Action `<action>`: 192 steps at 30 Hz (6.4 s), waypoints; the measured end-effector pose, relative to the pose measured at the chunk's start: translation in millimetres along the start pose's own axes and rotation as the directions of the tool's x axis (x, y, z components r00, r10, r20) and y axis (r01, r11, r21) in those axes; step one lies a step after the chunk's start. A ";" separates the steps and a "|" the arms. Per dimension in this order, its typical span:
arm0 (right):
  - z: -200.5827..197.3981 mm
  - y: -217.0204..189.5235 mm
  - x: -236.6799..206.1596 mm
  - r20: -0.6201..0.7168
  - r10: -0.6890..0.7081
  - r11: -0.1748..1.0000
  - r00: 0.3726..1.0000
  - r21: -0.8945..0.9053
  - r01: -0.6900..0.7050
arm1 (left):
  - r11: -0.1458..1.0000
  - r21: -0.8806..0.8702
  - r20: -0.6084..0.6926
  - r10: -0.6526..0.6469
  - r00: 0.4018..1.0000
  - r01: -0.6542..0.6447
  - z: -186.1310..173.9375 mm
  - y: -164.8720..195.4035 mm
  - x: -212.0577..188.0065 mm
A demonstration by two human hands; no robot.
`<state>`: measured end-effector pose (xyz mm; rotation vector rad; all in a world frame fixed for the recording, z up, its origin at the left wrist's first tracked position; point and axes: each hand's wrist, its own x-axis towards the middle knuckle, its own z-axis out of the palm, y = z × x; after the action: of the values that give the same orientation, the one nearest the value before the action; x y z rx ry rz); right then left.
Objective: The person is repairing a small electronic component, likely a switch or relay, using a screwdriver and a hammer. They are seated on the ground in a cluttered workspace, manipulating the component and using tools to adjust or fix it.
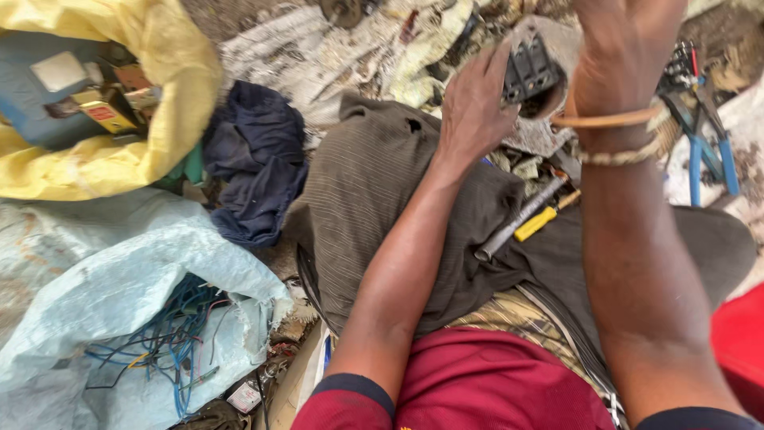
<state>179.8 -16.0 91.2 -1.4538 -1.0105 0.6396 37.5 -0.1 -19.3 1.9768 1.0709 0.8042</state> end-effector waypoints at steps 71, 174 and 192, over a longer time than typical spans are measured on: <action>-33.1 -6.4 -171.7 0.275 -0.305 0.495 0.912 -0.772 0.398 | -0.440 -0.739 0.497 0.156 0.854 0.510 -19.9 37.3 -55.1; -36.2 -26.5 -170.2 -0.029 -0.005 0.995 1.000 0.101 0.008 | 0.986 -0.063 -0.625 -0.160 0.764 0.155 -268.5 -41.7 -132.0; -47.9 -11.3 -208.9 0.006 0.229 0.967 0.974 -0.116 -0.226 | 0.306 0.949 0.185 -0.353 0.917 -0.073 -437.0 -127.6 -152.8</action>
<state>119.5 -221.3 74.5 -1.6832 -0.9141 0.7722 -429.5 48.7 81.2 2.7355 1.6652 -0.5533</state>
